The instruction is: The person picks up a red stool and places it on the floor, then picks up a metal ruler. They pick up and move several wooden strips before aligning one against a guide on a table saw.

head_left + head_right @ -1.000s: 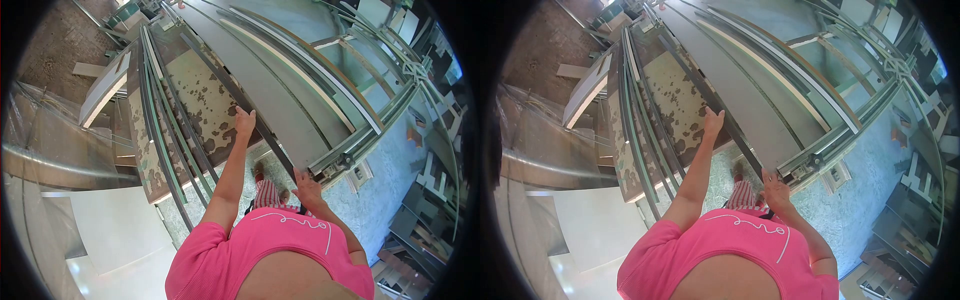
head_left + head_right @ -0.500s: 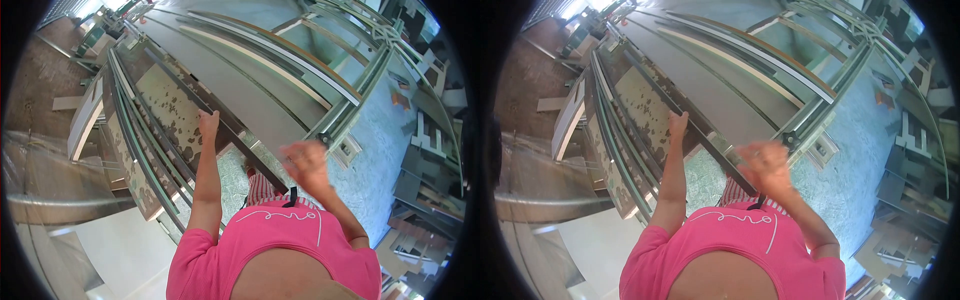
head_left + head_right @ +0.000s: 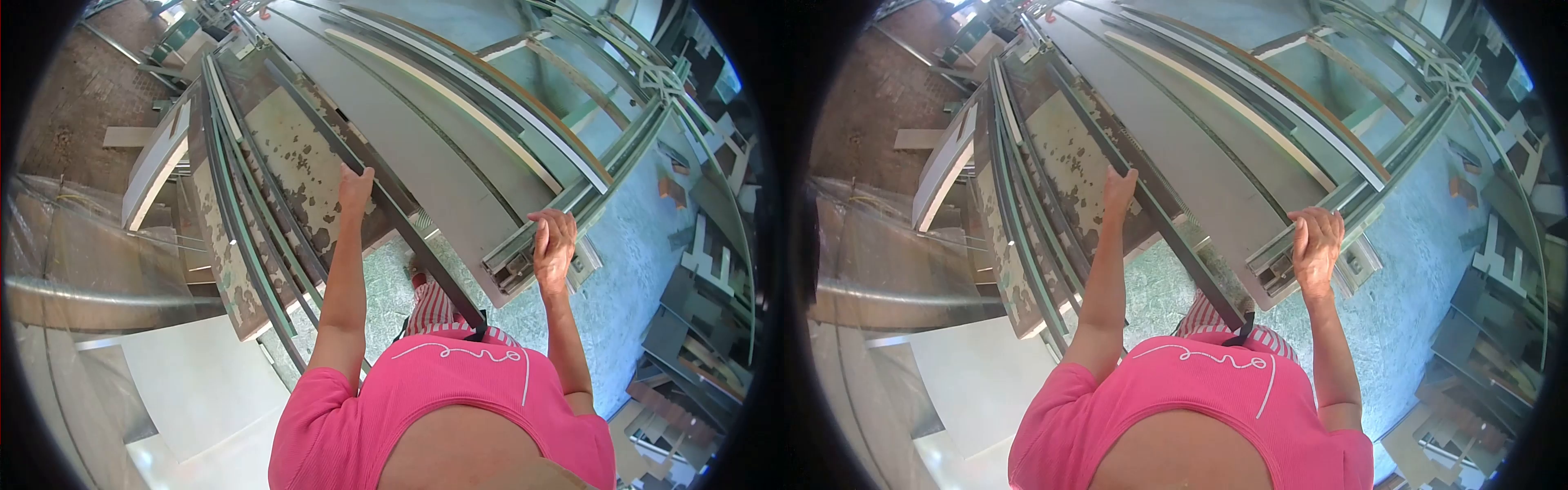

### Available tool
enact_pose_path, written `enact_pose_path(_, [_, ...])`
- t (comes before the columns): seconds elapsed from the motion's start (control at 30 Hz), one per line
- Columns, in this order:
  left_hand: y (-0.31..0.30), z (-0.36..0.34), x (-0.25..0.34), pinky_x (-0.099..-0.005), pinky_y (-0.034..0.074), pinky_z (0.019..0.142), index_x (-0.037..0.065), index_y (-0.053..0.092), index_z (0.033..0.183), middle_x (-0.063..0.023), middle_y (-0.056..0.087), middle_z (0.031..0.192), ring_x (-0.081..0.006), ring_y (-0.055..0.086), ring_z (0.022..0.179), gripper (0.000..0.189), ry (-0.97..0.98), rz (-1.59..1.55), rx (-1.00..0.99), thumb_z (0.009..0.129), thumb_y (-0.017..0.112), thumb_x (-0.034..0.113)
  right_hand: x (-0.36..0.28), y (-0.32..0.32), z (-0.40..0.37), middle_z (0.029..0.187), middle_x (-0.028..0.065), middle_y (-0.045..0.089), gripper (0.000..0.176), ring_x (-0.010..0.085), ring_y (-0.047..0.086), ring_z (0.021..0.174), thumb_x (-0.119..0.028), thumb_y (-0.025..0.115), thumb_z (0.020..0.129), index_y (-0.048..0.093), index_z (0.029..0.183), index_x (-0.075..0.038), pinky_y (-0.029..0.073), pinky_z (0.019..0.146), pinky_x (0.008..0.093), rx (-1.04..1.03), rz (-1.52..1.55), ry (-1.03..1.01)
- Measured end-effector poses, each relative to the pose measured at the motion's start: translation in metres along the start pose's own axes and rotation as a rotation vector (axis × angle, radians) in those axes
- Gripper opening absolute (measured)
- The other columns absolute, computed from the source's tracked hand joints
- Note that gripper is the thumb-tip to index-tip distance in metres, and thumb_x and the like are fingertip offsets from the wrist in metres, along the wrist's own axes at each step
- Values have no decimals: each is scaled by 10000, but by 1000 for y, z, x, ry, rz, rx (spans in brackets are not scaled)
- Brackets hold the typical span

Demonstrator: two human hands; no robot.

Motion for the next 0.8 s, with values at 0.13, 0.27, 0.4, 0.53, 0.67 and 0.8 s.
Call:
enact_pose_path(0.13, [-5,-3,11,-384,392,883,-75,314,1247,-253,525,1102,-358,524,1016,704,-6,-35,-54,710,550,314,-2,1,3,833,77,580,223,246,533,895,-180,447,872,619,793,-62,307,943,456,16,6,-2])
enact_pose_path(0.27, [1,0,5,-379,395,881,-81,328,1232,-253,529,1095,-357,526,1016,691,11,-19,-19,708,553,310,-2,2,4,813,84,581,221,247,540,892,-174,448,869,616,782,-59,315,940,462,29,3,2])
enact_pose_path(0.4, [0,1,3,-376,396,884,-84,300,1256,-258,516,1117,-356,520,1027,727,5,-51,-52,705,555,316,-2,6,7,794,90,582,225,249,545,882,-176,449,868,618,776,-59,317,938,464,27,16,0])
enact_pose_path(0.53, [2,1,1,-374,399,882,-86,270,1277,-267,513,1116,-361,520,1025,766,-11,-24,-51,701,556,331,0,11,9,817,88,588,252,260,539,876,-185,420,885,596,787,-34,305,951,455,-2,11,-5])
enact_pose_path(0.67, [0,-2,7,-375,401,882,-87,263,1280,-268,515,1109,-359,526,1016,772,5,-27,-43,703,552,337,-4,14,13,804,86,585,248,261,538,855,-175,416,884,591,784,-31,306,948,446,-20,19,-1])
enact_pose_path(0.8, [4,-2,14,-381,409,872,-97,279,1264,-285,519,1090,-367,533,999,749,8,-32,-44,711,554,326,-9,17,18,787,84,581,248,258,538,827,-166,408,885,585,779,-30,308,945,440,-4,25,-9])
Point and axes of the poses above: each hand's wrist, its own z-axis towards the middle knuckle, its own y-axis out of the palm, x = y × z, the point moved 3 cm from there along z, towards the middle knuckle
